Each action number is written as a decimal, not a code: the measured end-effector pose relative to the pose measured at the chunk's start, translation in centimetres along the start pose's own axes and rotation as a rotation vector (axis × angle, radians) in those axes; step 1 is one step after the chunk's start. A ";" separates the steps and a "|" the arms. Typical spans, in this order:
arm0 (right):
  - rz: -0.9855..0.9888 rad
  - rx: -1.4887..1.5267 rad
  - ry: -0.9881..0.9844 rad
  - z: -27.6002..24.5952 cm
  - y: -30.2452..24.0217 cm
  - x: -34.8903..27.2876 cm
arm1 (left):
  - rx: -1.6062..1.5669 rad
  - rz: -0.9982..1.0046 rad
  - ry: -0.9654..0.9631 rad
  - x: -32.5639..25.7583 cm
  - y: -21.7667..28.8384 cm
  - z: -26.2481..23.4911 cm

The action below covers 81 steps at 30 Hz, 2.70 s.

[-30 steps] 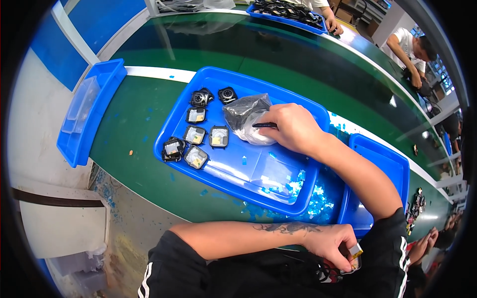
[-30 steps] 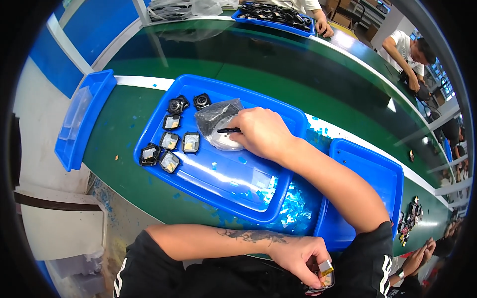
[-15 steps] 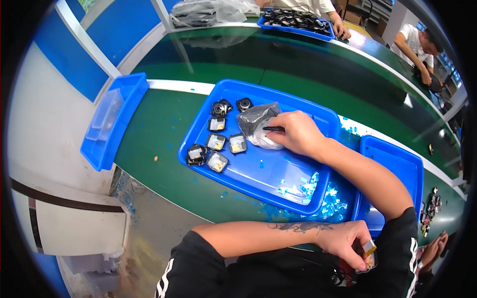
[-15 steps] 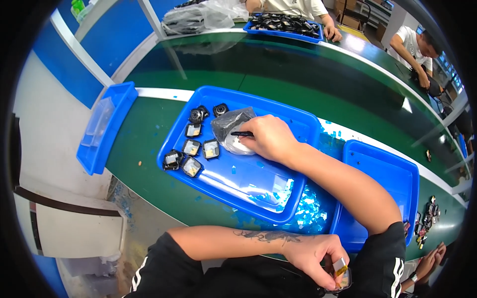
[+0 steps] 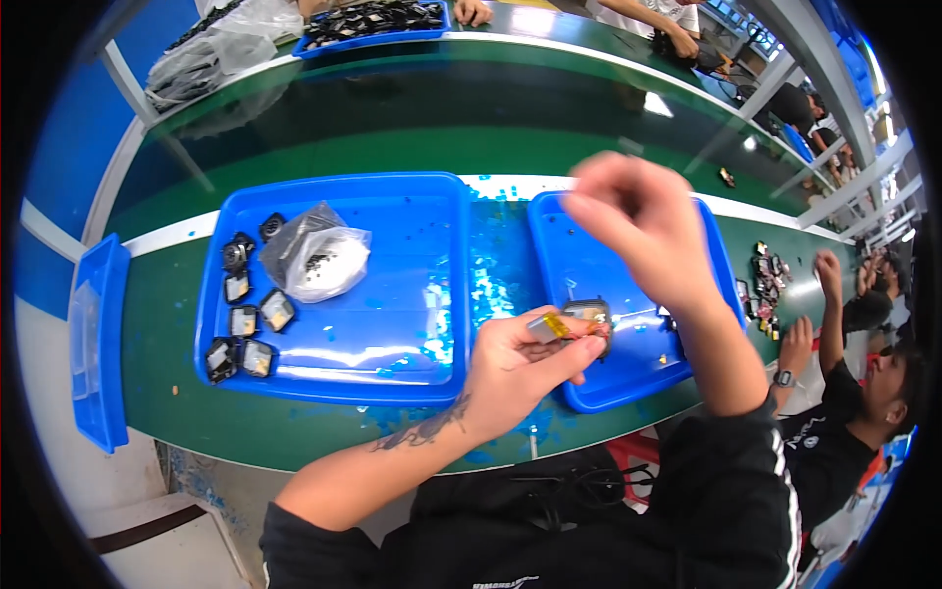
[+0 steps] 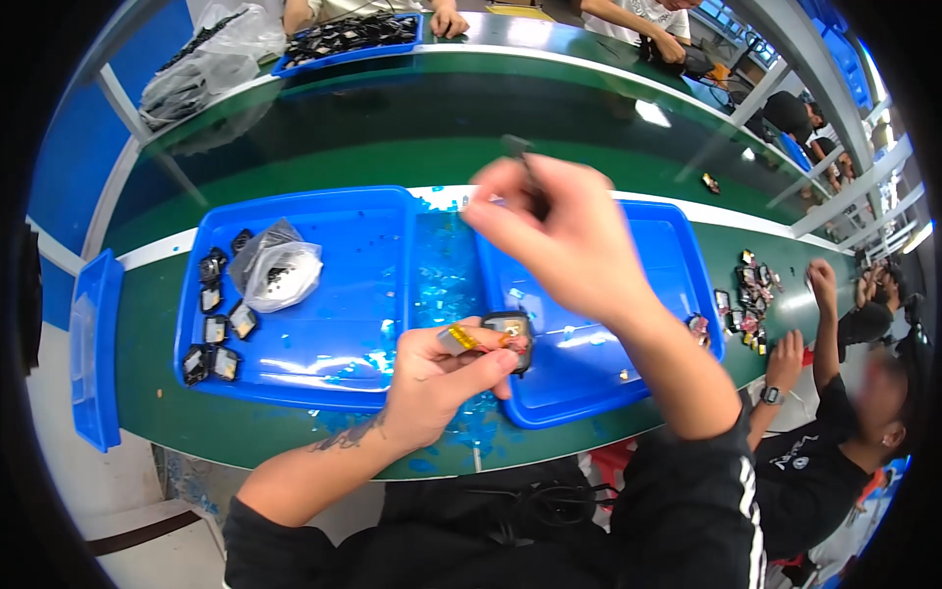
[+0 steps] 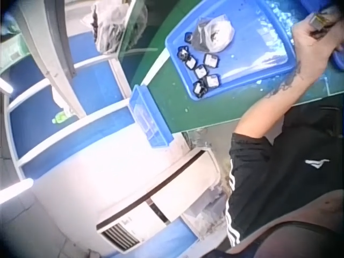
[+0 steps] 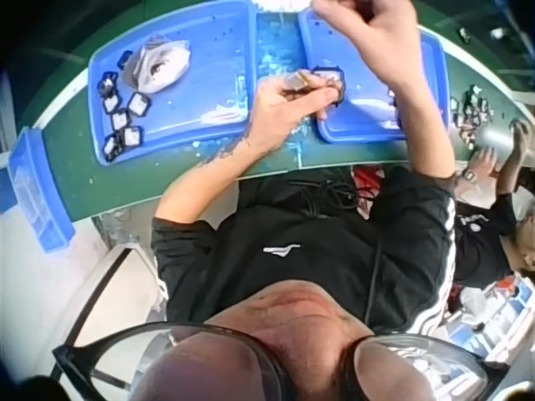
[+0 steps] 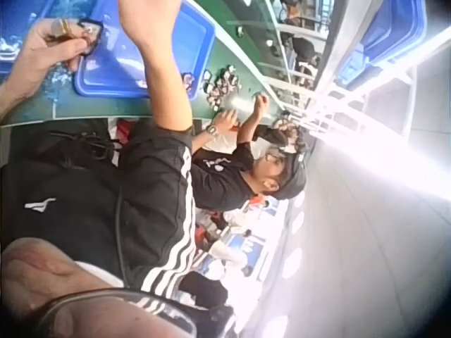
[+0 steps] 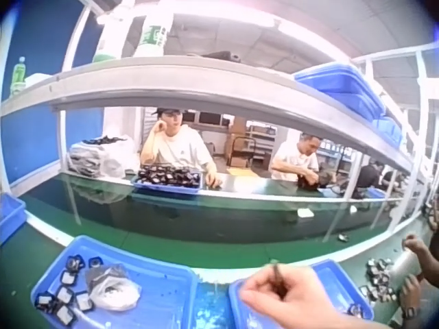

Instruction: The worker is assembling small electronic components, specifically installing internal parts into smartwatch housings using tweezers.

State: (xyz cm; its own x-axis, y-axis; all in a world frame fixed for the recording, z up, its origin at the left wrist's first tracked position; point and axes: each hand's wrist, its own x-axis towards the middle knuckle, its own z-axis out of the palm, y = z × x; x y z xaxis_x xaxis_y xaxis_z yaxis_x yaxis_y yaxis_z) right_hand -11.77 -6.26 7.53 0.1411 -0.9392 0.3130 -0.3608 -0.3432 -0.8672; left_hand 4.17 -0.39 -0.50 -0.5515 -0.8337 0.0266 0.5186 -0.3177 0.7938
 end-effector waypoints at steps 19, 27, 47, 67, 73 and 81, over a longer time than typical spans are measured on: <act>0.128 -0.103 -0.014 -2.2 -0.4 -12.2 | 1.082 0.531 -0.047 -0.4 -1.2 1.6; 0.133 0.120 0.059 -1.3 1.4 -13.1 | 0.871 0.403 0.011 0.0 -0.9 2.8; 0.045 0.080 0.364 0.0 2.3 -13.8 | 0.329 -0.056 0.075 -0.5 -0.8 2.8; -0.050 -0.194 0.199 -0.2 1.3 -13.5 | 0.678 0.274 0.051 -1.1 -1.6 1.8; -0.055 -0.219 0.208 -0.4 1.2 -13.5 | 0.702 0.283 0.050 -1.1 -1.7 2.0; -0.077 -0.313 0.159 -0.9 0.1 -13.9 | 0.936 0.385 0.013 -1.4 -1.5 1.8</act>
State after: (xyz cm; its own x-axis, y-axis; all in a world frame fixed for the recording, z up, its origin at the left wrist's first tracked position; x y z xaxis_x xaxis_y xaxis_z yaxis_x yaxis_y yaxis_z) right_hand -14.58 6.79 3.42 0.0428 -0.8918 0.4505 -0.6229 -0.3763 -0.6858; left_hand 2.97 2.08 -0.64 -0.4450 -0.8114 0.3790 -0.0640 0.4510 0.8902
